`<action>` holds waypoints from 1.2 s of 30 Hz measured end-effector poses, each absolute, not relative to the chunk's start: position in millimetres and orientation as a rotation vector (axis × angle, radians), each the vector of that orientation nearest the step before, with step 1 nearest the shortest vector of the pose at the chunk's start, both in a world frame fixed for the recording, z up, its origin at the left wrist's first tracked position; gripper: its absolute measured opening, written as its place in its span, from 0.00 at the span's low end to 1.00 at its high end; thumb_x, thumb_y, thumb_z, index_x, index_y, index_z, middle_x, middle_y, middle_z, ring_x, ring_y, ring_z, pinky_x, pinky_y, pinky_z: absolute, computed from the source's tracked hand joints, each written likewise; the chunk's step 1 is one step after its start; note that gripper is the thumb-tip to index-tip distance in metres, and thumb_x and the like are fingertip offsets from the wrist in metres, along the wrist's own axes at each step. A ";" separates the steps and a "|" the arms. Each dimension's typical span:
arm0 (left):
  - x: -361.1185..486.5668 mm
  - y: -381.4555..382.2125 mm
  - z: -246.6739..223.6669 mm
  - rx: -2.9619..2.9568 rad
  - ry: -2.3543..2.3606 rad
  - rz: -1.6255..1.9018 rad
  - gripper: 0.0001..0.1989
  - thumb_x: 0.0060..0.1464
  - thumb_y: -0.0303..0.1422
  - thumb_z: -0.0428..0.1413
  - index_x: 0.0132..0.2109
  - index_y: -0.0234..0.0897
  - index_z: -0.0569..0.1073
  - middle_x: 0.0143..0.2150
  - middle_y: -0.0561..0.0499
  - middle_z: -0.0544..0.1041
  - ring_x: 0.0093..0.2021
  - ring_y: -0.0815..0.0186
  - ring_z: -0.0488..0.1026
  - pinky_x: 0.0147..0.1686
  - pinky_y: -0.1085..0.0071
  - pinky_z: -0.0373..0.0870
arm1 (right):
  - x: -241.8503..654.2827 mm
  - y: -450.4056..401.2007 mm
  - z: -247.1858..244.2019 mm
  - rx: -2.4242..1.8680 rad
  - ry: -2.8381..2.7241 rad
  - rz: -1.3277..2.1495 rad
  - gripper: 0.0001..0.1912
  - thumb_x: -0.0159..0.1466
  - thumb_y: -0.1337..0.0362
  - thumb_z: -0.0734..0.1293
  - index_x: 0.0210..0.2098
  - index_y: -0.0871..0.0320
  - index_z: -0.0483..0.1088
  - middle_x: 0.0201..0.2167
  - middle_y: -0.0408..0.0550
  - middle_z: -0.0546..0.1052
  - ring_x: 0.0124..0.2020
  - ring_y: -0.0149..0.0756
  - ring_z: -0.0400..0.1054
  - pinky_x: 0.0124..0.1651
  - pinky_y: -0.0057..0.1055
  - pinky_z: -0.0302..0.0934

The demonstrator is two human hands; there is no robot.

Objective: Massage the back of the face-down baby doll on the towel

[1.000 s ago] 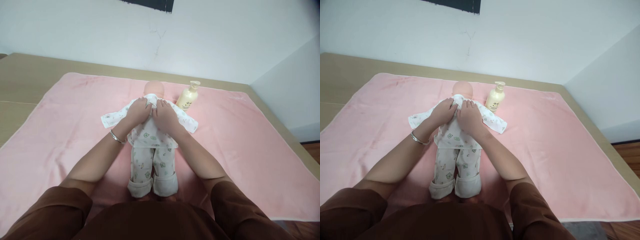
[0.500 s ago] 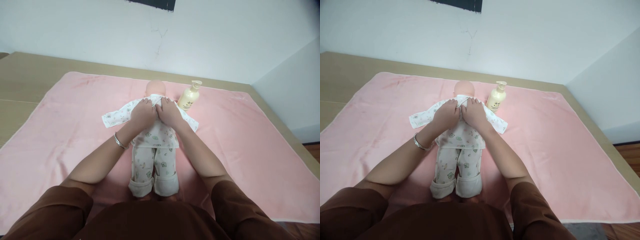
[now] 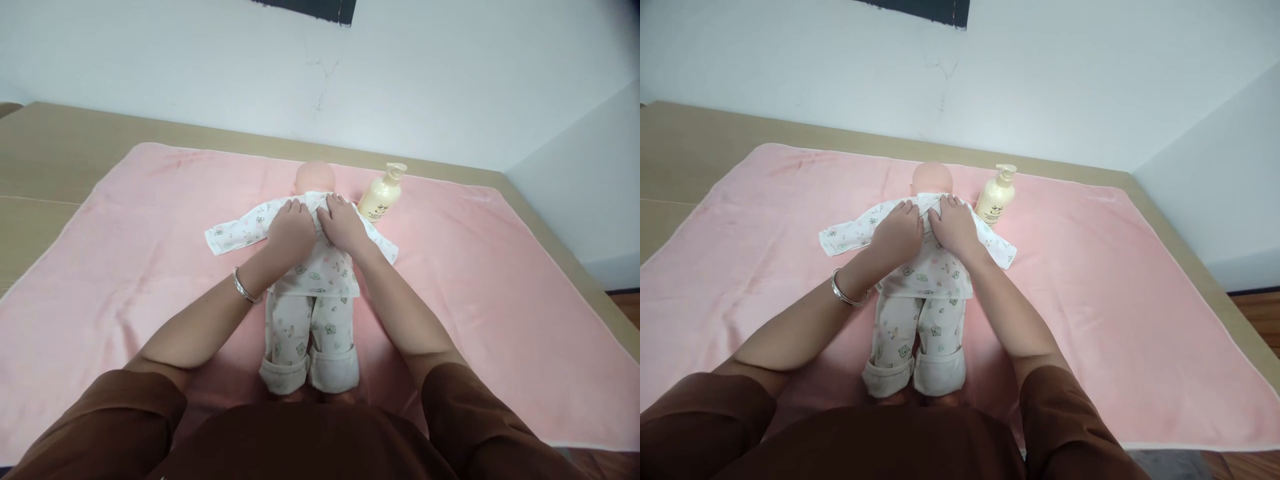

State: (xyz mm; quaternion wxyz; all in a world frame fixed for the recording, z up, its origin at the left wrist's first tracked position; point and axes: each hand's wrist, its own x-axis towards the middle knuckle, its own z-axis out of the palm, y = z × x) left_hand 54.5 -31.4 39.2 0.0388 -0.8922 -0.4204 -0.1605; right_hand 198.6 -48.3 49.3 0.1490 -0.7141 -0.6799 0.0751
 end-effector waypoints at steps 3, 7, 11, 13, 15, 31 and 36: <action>51.0 -18.9 38.4 -2.819 -1.231 -0.508 0.16 0.62 0.23 0.43 0.38 0.30 0.76 0.40 0.36 0.78 0.49 0.51 0.75 0.54 0.53 0.71 | 184.7 -59.7 46.4 -2.076 -1.940 0.131 0.30 0.74 0.61 0.48 0.66 0.76 0.60 0.68 0.71 0.64 0.72 0.56 0.55 0.73 0.54 0.49; 48.4 -0.2 33.6 -2.849 -1.509 -0.724 0.17 0.66 0.28 0.41 0.41 0.34 0.74 0.42 0.39 0.78 0.44 0.56 0.74 0.50 0.58 0.71 | 169.2 -76.0 49.2 -2.034 -2.030 0.126 0.32 0.73 0.64 0.49 0.71 0.80 0.52 0.72 0.72 0.56 0.76 0.56 0.47 0.76 0.51 0.45; 54.1 0.4 26.4 -2.768 -1.671 -0.809 0.18 0.67 0.30 0.39 0.49 0.31 0.73 0.51 0.36 0.78 0.52 0.54 0.72 0.57 0.57 0.67 | 176.9 -69.1 51.9 -2.031 -1.994 0.279 0.33 0.72 0.63 0.50 0.72 0.76 0.52 0.74 0.67 0.54 0.77 0.54 0.45 0.77 0.50 0.43; 56.5 -1.1 23.5 -2.750 -1.657 -0.820 0.18 0.67 0.30 0.40 0.50 0.31 0.73 0.52 0.36 0.77 0.54 0.53 0.71 0.59 0.56 0.66 | 183.9 -61.0 49.4 -2.012 -1.970 0.321 0.34 0.72 0.60 0.50 0.72 0.75 0.52 0.74 0.66 0.54 0.77 0.54 0.44 0.77 0.50 0.43; 57.1 -2.2 22.8 -2.751 -1.648 -0.824 0.17 0.67 0.30 0.40 0.50 0.32 0.73 0.51 0.37 0.77 0.53 0.54 0.72 0.59 0.57 0.66 | 188.3 -54.7 45.2 -1.999 -1.951 0.304 0.35 0.72 0.58 0.50 0.72 0.75 0.52 0.74 0.66 0.54 0.77 0.56 0.44 0.76 0.53 0.42; 46.7 -0.2 37.4 -2.867 -1.696 -0.633 0.18 0.68 0.33 0.41 0.50 0.31 0.73 0.51 0.37 0.78 0.52 0.53 0.74 0.55 0.56 0.71 | 177.7 -77.4 54.3 -2.061 -1.960 0.246 0.36 0.73 0.56 0.52 0.72 0.76 0.51 0.73 0.70 0.55 0.76 0.58 0.46 0.75 0.55 0.45; 50.5 -13.8 38.5 -2.739 -1.692 -0.586 0.23 0.68 0.33 0.39 0.54 0.25 0.73 0.55 0.30 0.77 0.58 0.48 0.73 0.59 0.52 0.69 | 183.3 -71.1 57.6 -2.040 -1.976 0.341 0.34 0.73 0.58 0.51 0.72 0.74 0.53 0.73 0.68 0.55 0.76 0.56 0.47 0.75 0.52 0.46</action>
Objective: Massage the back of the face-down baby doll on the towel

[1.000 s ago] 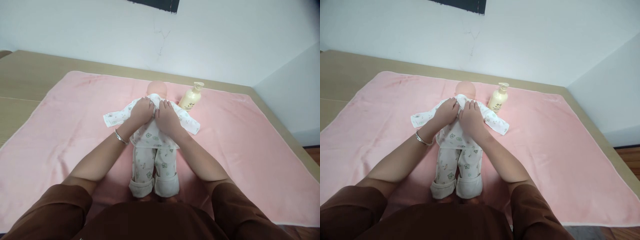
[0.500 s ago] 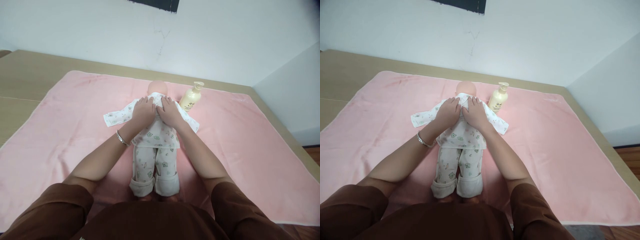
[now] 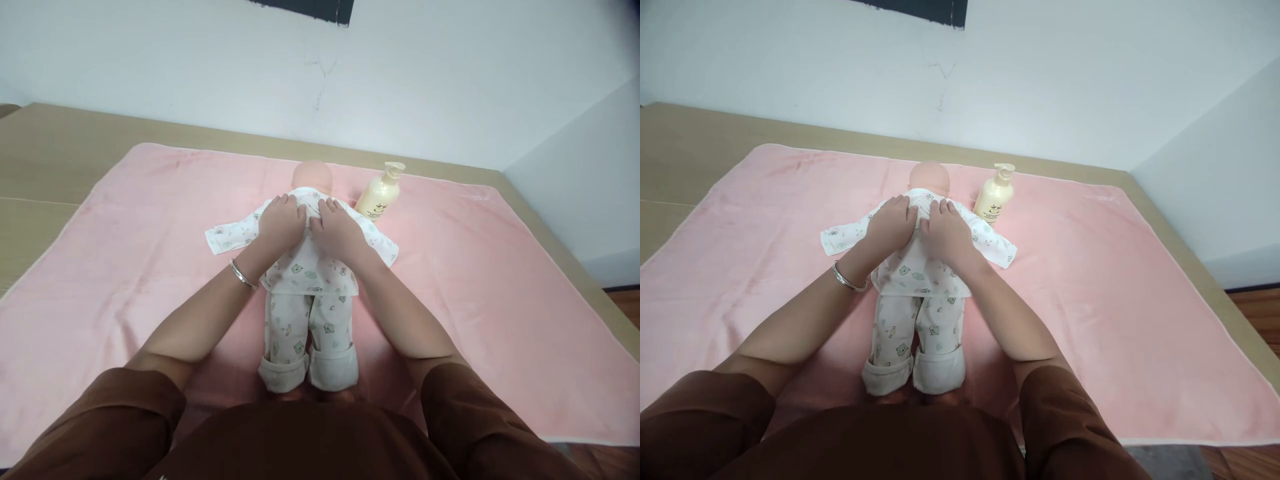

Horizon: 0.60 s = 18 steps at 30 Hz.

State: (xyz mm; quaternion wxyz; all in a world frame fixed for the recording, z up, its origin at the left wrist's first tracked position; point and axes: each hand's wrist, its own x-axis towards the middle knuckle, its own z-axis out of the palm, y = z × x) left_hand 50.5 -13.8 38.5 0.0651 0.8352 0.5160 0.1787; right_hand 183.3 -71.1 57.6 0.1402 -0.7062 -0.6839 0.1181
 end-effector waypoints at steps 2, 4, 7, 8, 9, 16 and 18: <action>54.7 -29.0 39.7 2.596 1.579 0.545 0.24 0.68 0.32 0.39 0.57 0.21 0.72 0.58 0.27 0.75 0.61 0.46 0.71 0.61 0.51 0.68 | 195.8 -58.6 55.4 -2.035 -1.963 0.369 0.34 0.74 0.57 0.51 0.71 0.74 0.55 0.73 0.68 0.56 0.76 0.55 0.48 0.76 0.50 0.45; 58.6 -40.2 40.0 2.653 1.577 0.580 0.24 0.68 0.31 0.41 0.60 0.19 0.70 0.61 0.26 0.73 0.64 0.45 0.69 0.63 0.51 0.67 | 206.0 -48.4 51.5 -2.016 -1.951 0.346 0.33 0.74 0.54 0.52 0.69 0.73 0.58 0.72 0.68 0.59 0.74 0.55 0.51 0.75 0.50 0.46; 60.4 -39.0 39.3 2.654 1.551 0.617 0.21 0.66 0.30 0.42 0.56 0.22 0.73 0.59 0.29 0.76 0.62 0.47 0.71 0.63 0.52 0.67 | 206.6 -47.7 47.9 -2.006 -1.958 0.268 0.31 0.74 0.55 0.52 0.66 0.73 0.62 0.69 0.69 0.63 0.72 0.55 0.55 0.74 0.50 0.48; 59.3 -33.6 39.1 2.627 1.547 0.608 0.20 0.66 0.30 0.42 0.53 0.24 0.74 0.56 0.30 0.77 0.60 0.48 0.73 0.62 0.53 0.68 | 202.6 -51.8 48.4 -2.017 -1.965 0.241 0.30 0.74 0.56 0.52 0.65 0.73 0.62 0.69 0.69 0.64 0.72 0.55 0.55 0.73 0.51 0.49; 57.6 -26.7 38.9 2.586 1.549 0.593 0.19 0.65 0.30 0.43 0.51 0.25 0.75 0.54 0.31 0.78 0.58 0.48 0.74 0.62 0.53 0.69 | 197.3 -57.4 49.9 -2.029 -1.974 0.214 0.29 0.74 0.57 0.52 0.64 0.74 0.63 0.68 0.70 0.65 0.71 0.56 0.56 0.73 0.50 0.50; 48.6 -3.8 37.7 2.475 1.507 0.566 0.18 0.66 0.33 0.43 0.50 0.31 0.75 0.52 0.36 0.80 0.55 0.51 0.75 0.58 0.54 0.72 | 181.3 -76.1 63.7 -2.031 -2.009 0.225 0.24 0.73 0.62 0.51 0.59 0.68 0.67 0.64 0.65 0.70 0.69 0.56 0.59 0.69 0.50 0.57; 52.5 -16.4 37.1 2.556 1.541 0.573 0.20 0.67 0.32 0.42 0.52 0.27 0.75 0.54 0.33 0.79 0.58 0.50 0.74 0.61 0.53 0.69 | 192.2 -65.3 60.8 -2.015 -1.979 0.289 0.23 0.73 0.59 0.52 0.57 0.65 0.69 0.64 0.63 0.71 0.67 0.54 0.61 0.67 0.49 0.59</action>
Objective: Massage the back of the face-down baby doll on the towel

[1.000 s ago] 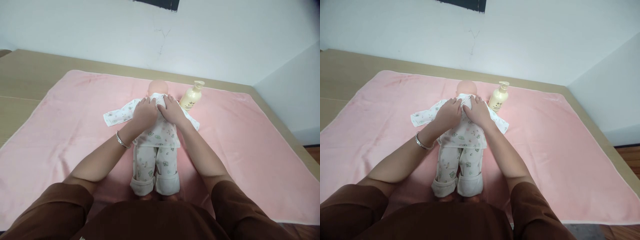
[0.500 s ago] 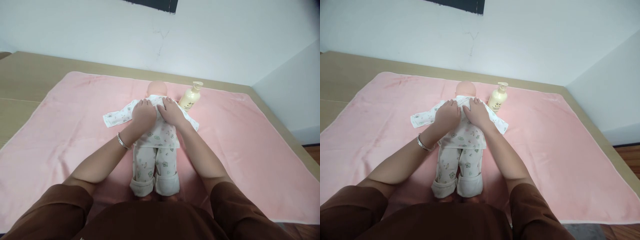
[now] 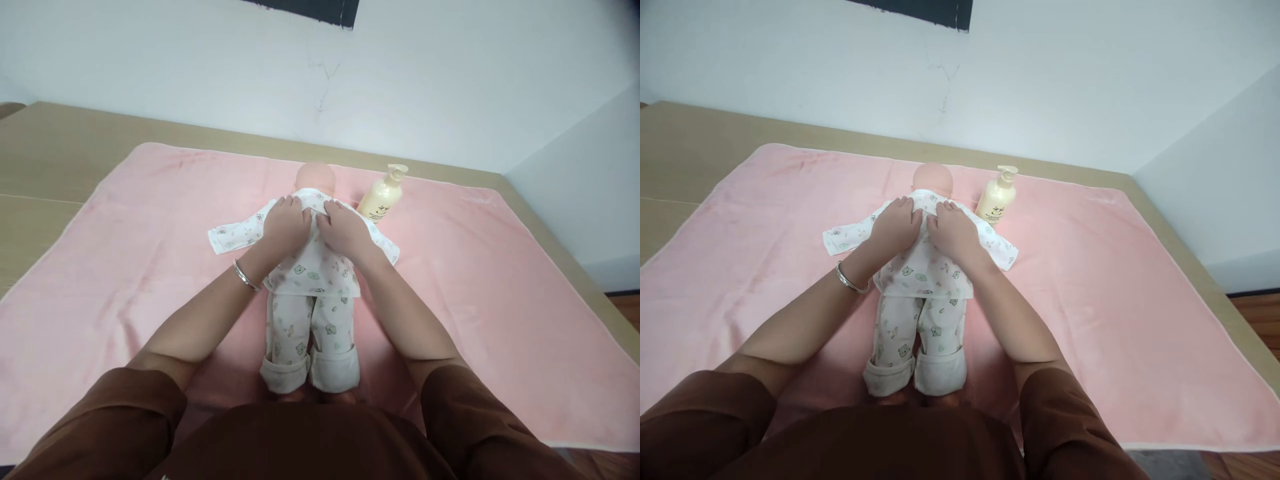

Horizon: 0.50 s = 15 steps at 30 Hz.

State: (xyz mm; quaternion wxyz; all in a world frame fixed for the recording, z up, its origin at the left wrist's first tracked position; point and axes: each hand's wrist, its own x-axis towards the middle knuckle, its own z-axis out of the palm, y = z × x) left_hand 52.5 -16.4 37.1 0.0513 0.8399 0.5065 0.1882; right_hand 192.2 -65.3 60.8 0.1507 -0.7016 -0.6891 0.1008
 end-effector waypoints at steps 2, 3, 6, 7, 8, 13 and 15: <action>57.4 -31.8 37.0 2.619 1.575 0.571 0.22 0.67 0.31 0.42 0.57 0.21 0.72 0.59 0.29 0.75 0.62 0.48 0.71 0.63 0.53 0.67 | 203.9 -53.0 54.7 -1.984 -1.966 0.324 0.24 0.73 0.56 0.53 0.57 0.65 0.68 0.63 0.64 0.71 0.66 0.54 0.62 0.66 0.50 0.59; 59.4 -38.3 37.3 2.646 1.581 0.567 0.23 0.67 0.31 0.43 0.60 0.19 0.70 0.62 0.27 0.73 0.64 0.47 0.70 0.64 0.53 0.66 | 208.2 -48.1 51.2 -1.967 -1.968 0.324 0.24 0.73 0.56 0.53 0.57 0.65 0.68 0.62 0.64 0.71 0.66 0.54 0.62 0.67 0.50 0.58; 60.5 -43.9 38.6 2.722 1.525 0.527 0.23 0.66 0.29 0.42 0.59 0.19 0.71 0.62 0.25 0.73 0.65 0.46 0.69 0.64 0.51 0.65 | 208.8 -44.7 43.8 -1.950 -1.974 0.242 0.25 0.73 0.56 0.52 0.59 0.67 0.66 0.62 0.65 0.71 0.66 0.55 0.62 0.68 0.52 0.55; 58.9 -40.2 38.8 2.749 1.470 0.503 0.22 0.65 0.28 0.42 0.56 0.21 0.73 0.59 0.26 0.75 0.63 0.46 0.71 0.64 0.51 0.66 | 205.1 -47.6 43.2 -1.960 -1.972 0.196 0.26 0.73 0.57 0.52 0.60 0.68 0.65 0.63 0.66 0.70 0.66 0.56 0.61 0.69 0.53 0.54; 56.6 -34.0 38.9 2.767 1.410 0.484 0.20 0.65 0.27 0.41 0.51 0.23 0.76 0.55 0.28 0.77 0.61 0.47 0.72 0.63 0.51 0.66 | 199.9 -52.1 43.6 -1.978 -1.970 0.152 0.26 0.73 0.58 0.51 0.60 0.69 0.65 0.63 0.67 0.70 0.66 0.57 0.61 0.69 0.53 0.53; 44.8 3.9 36.9 2.485 1.380 0.560 0.18 0.65 0.33 0.44 0.51 0.32 0.75 0.53 0.37 0.79 0.56 0.52 0.74 0.59 0.55 0.70 | 175.0 -76.6 54.3 -2.026 -2.015 -0.011 0.24 0.73 0.63 0.50 0.54 0.71 0.69 0.54 0.69 0.75 0.58 0.57 0.67 0.62 0.48 0.60; 44.8 6.9 36.7 2.402 1.426 0.567 0.19 0.66 0.35 0.44 0.53 0.32 0.74 0.54 0.37 0.79 0.55 0.53 0.75 0.57 0.56 0.72 | 174.8 -77.5 57.6 -2.035 -2.008 -0.011 0.22 0.73 0.63 0.51 0.51 0.67 0.71 0.50 0.66 0.77 0.56 0.55 0.68 0.59 0.47 0.62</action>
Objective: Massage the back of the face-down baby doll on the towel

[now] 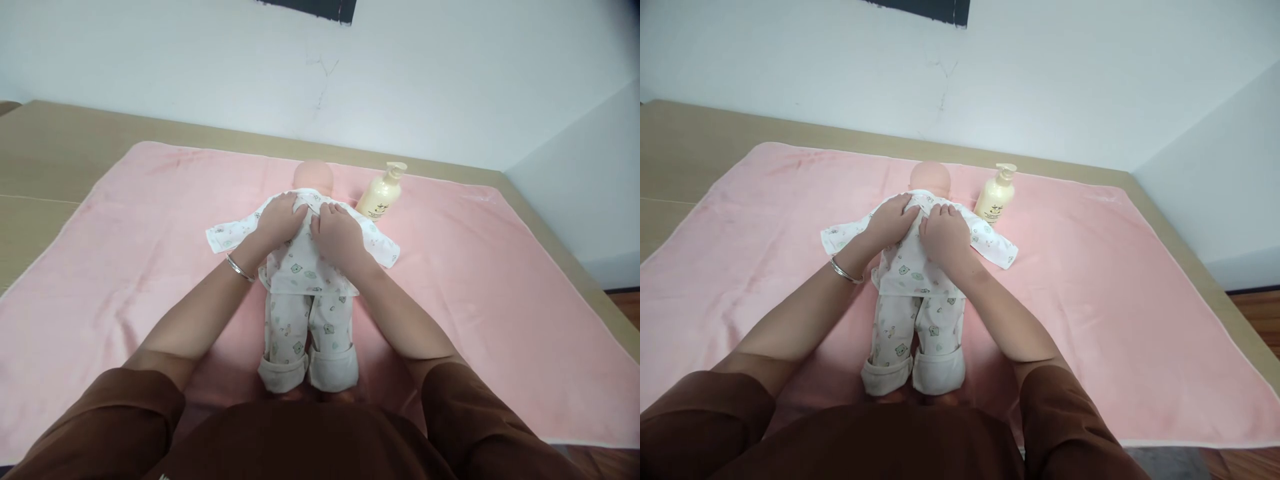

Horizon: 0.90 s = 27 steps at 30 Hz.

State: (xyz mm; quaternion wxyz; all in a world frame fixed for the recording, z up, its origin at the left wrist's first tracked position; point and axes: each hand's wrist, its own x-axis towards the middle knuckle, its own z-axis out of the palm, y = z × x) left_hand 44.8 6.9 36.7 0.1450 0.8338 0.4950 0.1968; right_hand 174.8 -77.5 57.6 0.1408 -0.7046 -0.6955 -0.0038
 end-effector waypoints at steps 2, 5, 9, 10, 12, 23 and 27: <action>48.0 -1.2 37.2 2.443 1.479 0.555 0.20 0.67 0.35 0.42 0.52 0.30 0.74 0.53 0.35 0.79 0.55 0.51 0.75 0.59 0.54 0.71 | 181.5 -72.0 58.4 -2.044 -1.987 0.068 0.21 0.73 0.61 0.51 0.49 0.65 0.71 0.50 0.64 0.77 0.55 0.54 0.69 0.58 0.46 0.64; 55.5 -25.7 39.3 2.576 1.544 0.545 0.23 0.68 0.33 0.40 0.57 0.23 0.73 0.59 0.30 0.76 0.63 0.48 0.71 0.65 0.53 0.66 | 197.7 -58.3 54.7 -2.023 -1.953 0.202 0.23 0.73 0.57 0.52 0.54 0.65 0.70 0.55 0.64 0.75 0.59 0.54 0.67 0.60 0.46 0.63; 60.9 -47.7 44.3 2.674 1.521 0.448 0.26 0.66 0.29 0.43 0.65 0.16 0.65 0.68 0.26 0.67 0.70 0.44 0.64 0.68 0.52 0.62 | 208.6 -47.7 45.0 -1.983 -1.925 0.211 0.26 0.74 0.57 0.52 0.61 0.68 0.65 0.61 0.65 0.72 0.63 0.56 0.64 0.65 0.50 0.59; 60.6 -47.1 45.1 2.672 1.510 0.433 0.25 0.66 0.28 0.42 0.64 0.16 0.66 0.67 0.25 0.68 0.69 0.45 0.65 0.68 0.52 0.63 | 207.3 -47.9 43.0 -1.988 -1.927 0.186 0.26 0.74 0.58 0.51 0.60 0.68 0.66 0.61 0.65 0.72 0.63 0.56 0.64 0.65 0.50 0.58; 58.4 -38.3 44.6 2.648 1.471 0.457 0.23 0.66 0.27 0.41 0.59 0.19 0.71 0.62 0.28 0.73 0.66 0.48 0.69 0.66 0.54 0.65 | 200.7 -51.5 40.8 -2.013 -1.934 0.109 0.25 0.74 0.60 0.50 0.59 0.69 0.66 0.61 0.66 0.72 0.63 0.57 0.65 0.66 0.52 0.57; 57.3 -3.6 25.1 2.397 1.462 0.681 0.26 0.64 0.33 0.41 0.62 0.23 0.69 0.64 0.32 0.72 0.66 0.48 0.66 0.69 0.50 0.58 | 179.5 -65.9 45.0 -2.023 -1.970 0.022 0.24 0.73 0.66 0.51 0.60 0.74 0.66 0.62 0.68 0.72 0.66 0.55 0.63 0.71 0.47 0.55; 57.1 -6.4 27.8 2.402 1.460 0.683 0.24 0.64 0.33 0.42 0.60 0.24 0.70 0.61 0.33 0.74 0.63 0.49 0.69 0.67 0.52 0.60 | 180.7 -61.7 32.4 -1.967 -1.926 -0.027 0.27 0.72 0.66 0.50 0.63 0.77 0.64 0.65 0.70 0.68 0.69 0.56 0.59 0.72 0.51 0.52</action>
